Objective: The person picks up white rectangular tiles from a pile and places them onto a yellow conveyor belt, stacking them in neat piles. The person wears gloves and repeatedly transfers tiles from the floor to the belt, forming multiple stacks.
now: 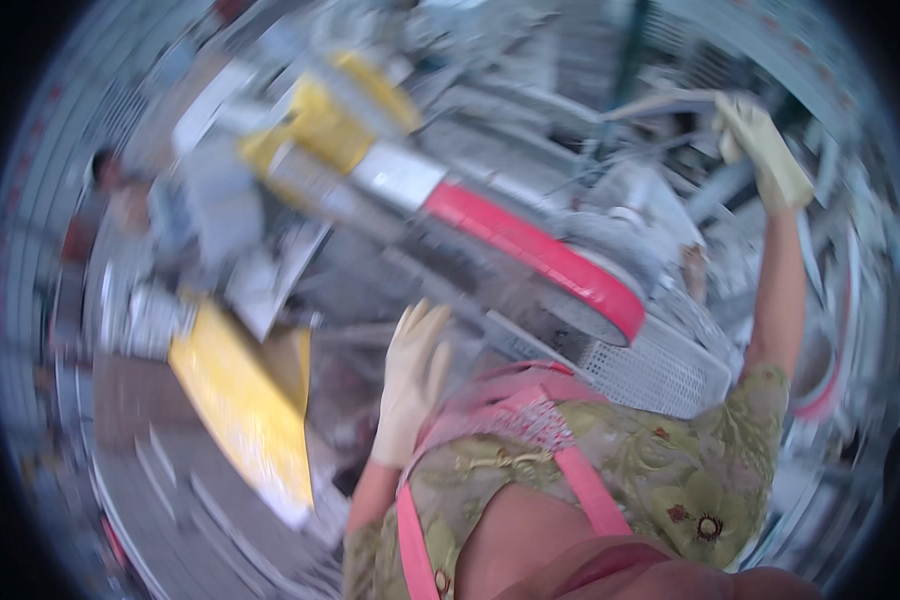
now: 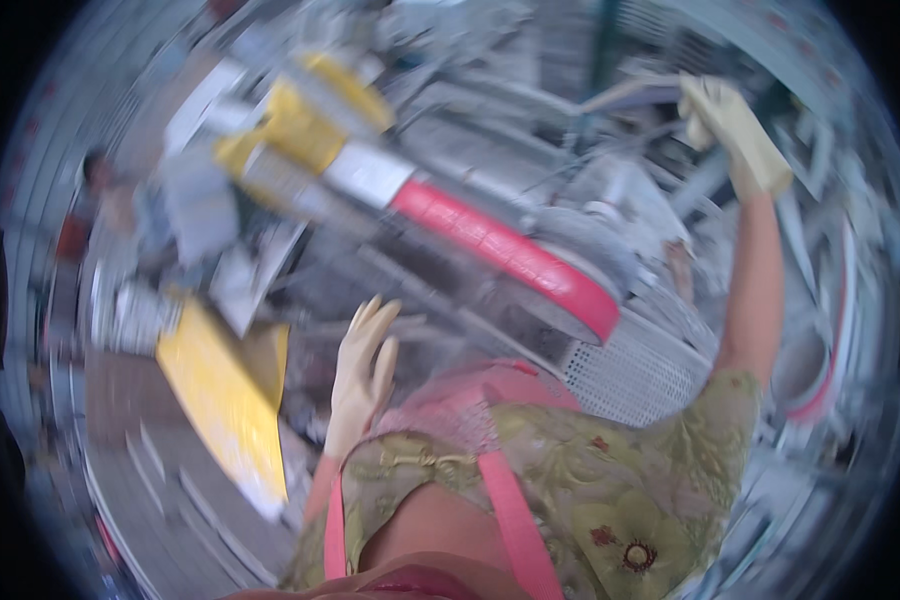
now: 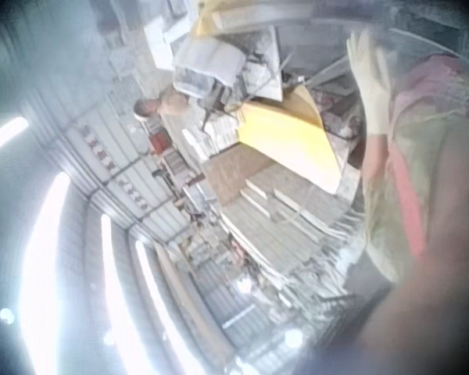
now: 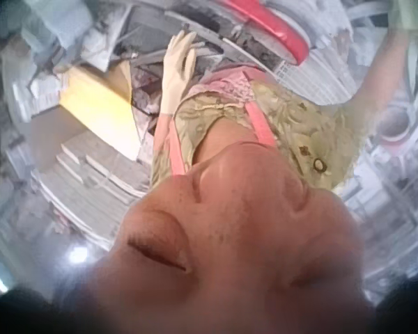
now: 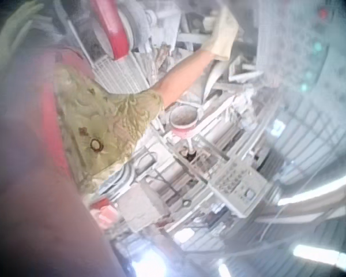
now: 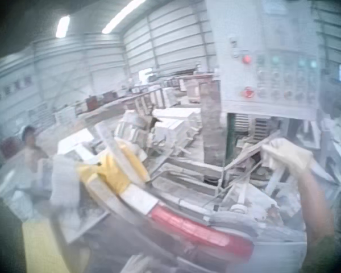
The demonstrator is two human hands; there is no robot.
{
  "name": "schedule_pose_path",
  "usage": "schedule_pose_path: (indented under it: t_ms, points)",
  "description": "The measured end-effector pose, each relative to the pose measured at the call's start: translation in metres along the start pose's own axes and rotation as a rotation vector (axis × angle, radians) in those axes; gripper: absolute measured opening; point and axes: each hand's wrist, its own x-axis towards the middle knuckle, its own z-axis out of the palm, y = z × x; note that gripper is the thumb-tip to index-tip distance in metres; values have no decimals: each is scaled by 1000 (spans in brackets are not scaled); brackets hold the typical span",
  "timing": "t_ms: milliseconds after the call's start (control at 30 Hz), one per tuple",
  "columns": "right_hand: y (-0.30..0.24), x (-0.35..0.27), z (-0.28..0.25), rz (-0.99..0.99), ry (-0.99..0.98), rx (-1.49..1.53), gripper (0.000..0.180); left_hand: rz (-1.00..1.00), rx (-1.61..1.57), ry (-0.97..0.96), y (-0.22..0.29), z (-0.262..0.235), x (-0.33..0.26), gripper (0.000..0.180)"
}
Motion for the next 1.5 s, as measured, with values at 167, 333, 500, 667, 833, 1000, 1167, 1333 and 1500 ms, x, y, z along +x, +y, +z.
schedule_pose_path:
  t_ms: [167, 333, 500, 667, 833, 1000, 1167, 1333, 1500]
  points:
    - [-114, -44, 98, -1321, 53, -606, 40, -21, 80, 85, -6, -14, -22, 45]
    - [-240, -138, 135, -1472, -223, -679, 36, -115, 133, 205, 0, -29, -44, 42]
    - [-299, -218, 141, -1716, -60, -692, 33, -235, 131, 311, 7, -48, -71, 40]
    - [-301, -223, 149, -1742, -60, -702, 30, -298, 208, 258, 3, -60, -80, 40]
    - [-276, -193, 146, -1670, -92, -681, 28, -341, 105, 506, 4, -62, -94, 36]
    - [-247, -155, 139, -1599, -98, -626, 26, -204, 56, 468, 8, -75, -101, 37]
    - [-235, -133, 129, -1570, -78, -559, 24, -209, 94, 444, 6, -81, -96, 38]
    - [-251, -131, 107, -1589, 36, -538, 23, -209, 80, 467, -6, -72, -98, 38]
    - [-286, -140, 87, -1723, 208, -605, 21, -204, 161, 434, -18, -70, -88, 40]
